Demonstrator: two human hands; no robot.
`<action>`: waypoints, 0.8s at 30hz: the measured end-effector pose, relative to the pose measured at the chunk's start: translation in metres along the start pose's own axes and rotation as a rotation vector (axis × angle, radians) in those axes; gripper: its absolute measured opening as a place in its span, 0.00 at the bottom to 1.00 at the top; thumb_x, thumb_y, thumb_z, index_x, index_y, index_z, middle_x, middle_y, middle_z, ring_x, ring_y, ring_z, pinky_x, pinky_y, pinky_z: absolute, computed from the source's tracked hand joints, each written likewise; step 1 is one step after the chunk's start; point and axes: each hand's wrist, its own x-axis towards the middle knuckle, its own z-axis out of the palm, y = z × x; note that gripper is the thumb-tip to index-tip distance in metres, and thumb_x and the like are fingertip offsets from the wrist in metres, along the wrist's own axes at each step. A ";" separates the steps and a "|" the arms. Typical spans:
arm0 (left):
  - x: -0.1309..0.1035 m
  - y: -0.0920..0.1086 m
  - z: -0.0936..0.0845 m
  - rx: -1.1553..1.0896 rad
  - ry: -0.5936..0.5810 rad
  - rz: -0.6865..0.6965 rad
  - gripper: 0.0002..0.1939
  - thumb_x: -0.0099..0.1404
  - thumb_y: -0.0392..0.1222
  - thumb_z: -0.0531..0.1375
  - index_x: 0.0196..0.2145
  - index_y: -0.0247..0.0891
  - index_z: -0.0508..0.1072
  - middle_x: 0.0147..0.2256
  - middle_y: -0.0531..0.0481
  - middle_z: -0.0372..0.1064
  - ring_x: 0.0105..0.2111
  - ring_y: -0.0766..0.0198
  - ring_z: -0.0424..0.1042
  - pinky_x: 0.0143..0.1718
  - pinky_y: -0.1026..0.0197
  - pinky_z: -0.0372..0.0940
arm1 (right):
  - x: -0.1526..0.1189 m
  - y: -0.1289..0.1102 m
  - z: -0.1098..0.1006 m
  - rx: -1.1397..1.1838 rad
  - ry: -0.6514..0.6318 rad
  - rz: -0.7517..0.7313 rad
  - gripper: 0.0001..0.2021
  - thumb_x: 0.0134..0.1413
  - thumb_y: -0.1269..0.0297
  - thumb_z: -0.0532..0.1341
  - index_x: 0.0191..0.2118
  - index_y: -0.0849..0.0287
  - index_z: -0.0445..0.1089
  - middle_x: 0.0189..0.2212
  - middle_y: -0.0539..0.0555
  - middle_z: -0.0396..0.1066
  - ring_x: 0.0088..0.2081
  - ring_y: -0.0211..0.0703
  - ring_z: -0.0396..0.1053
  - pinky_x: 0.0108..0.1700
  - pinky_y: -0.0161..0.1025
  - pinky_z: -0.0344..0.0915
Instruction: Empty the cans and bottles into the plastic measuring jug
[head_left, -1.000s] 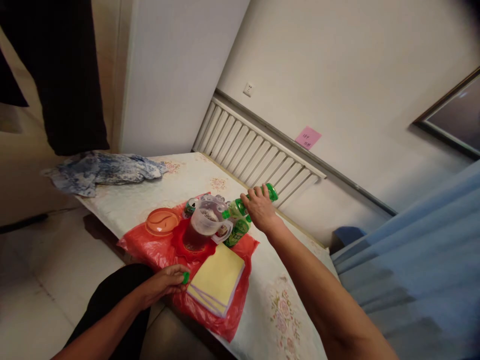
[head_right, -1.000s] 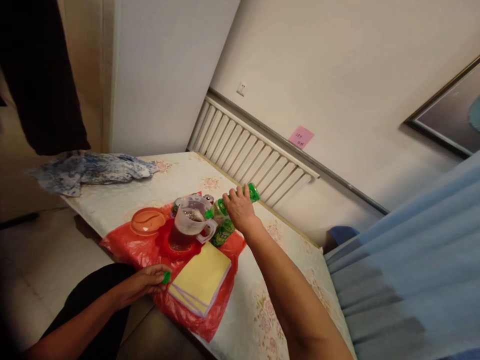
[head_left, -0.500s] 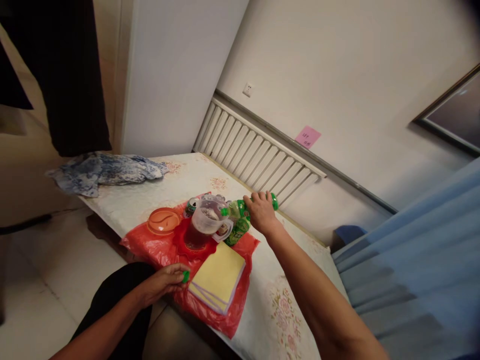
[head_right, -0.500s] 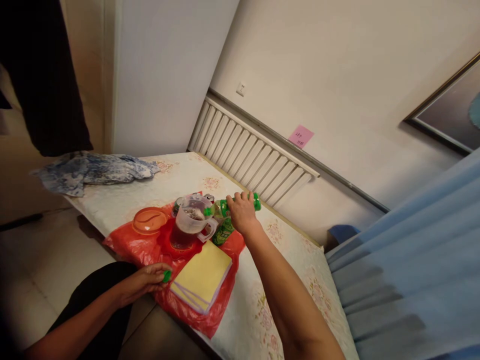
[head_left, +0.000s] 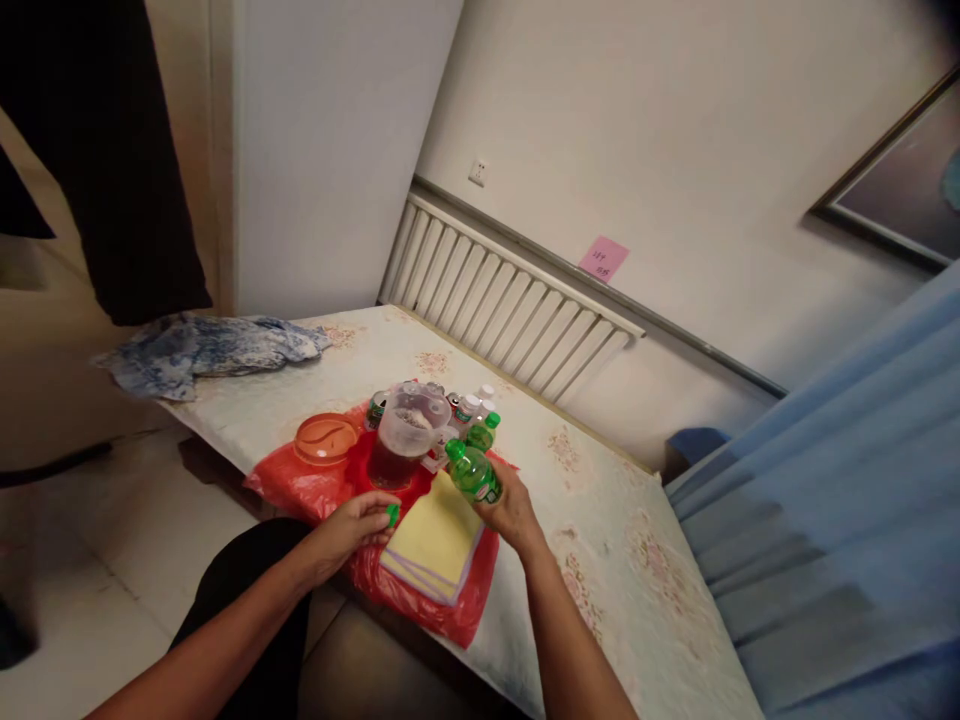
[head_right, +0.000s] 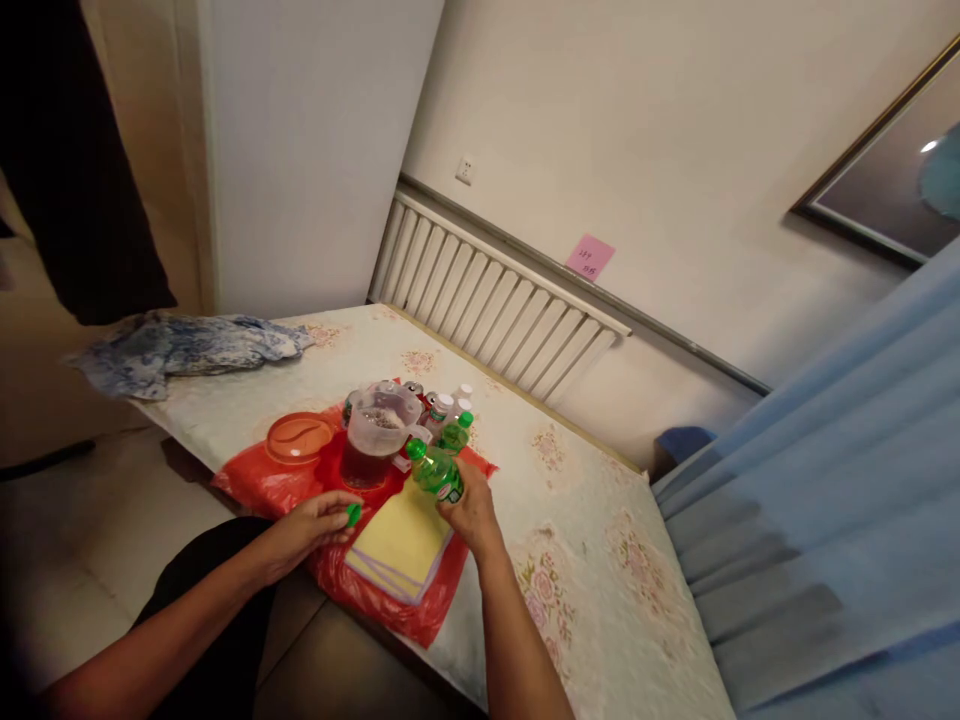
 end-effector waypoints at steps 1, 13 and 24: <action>0.001 0.008 0.008 0.046 -0.002 0.040 0.22 0.49 0.47 0.72 0.42 0.38 0.76 0.33 0.52 0.72 0.34 0.60 0.71 0.39 0.58 0.65 | -0.012 -0.001 0.005 0.052 0.009 -0.003 0.24 0.48 0.68 0.63 0.54 0.55 0.70 0.45 0.54 0.76 0.44 0.49 0.72 0.46 0.42 0.68; -0.004 0.051 0.069 0.583 -0.059 0.401 0.17 0.55 0.42 0.64 0.43 0.38 0.79 0.34 0.50 0.71 0.35 0.58 0.68 0.40 0.58 0.62 | -0.093 -0.009 0.023 0.130 0.026 0.114 0.31 0.42 0.73 0.64 0.57 0.57 0.67 0.48 0.58 0.73 0.49 0.51 0.71 0.53 0.45 0.68; -0.010 0.050 0.084 0.765 -0.163 0.551 0.14 0.60 0.39 0.62 0.44 0.39 0.78 0.39 0.46 0.71 0.41 0.53 0.69 0.47 0.55 0.62 | -0.109 -0.008 0.016 0.140 0.056 0.135 0.29 0.44 0.74 0.64 0.56 0.59 0.68 0.47 0.59 0.72 0.48 0.50 0.69 0.54 0.45 0.66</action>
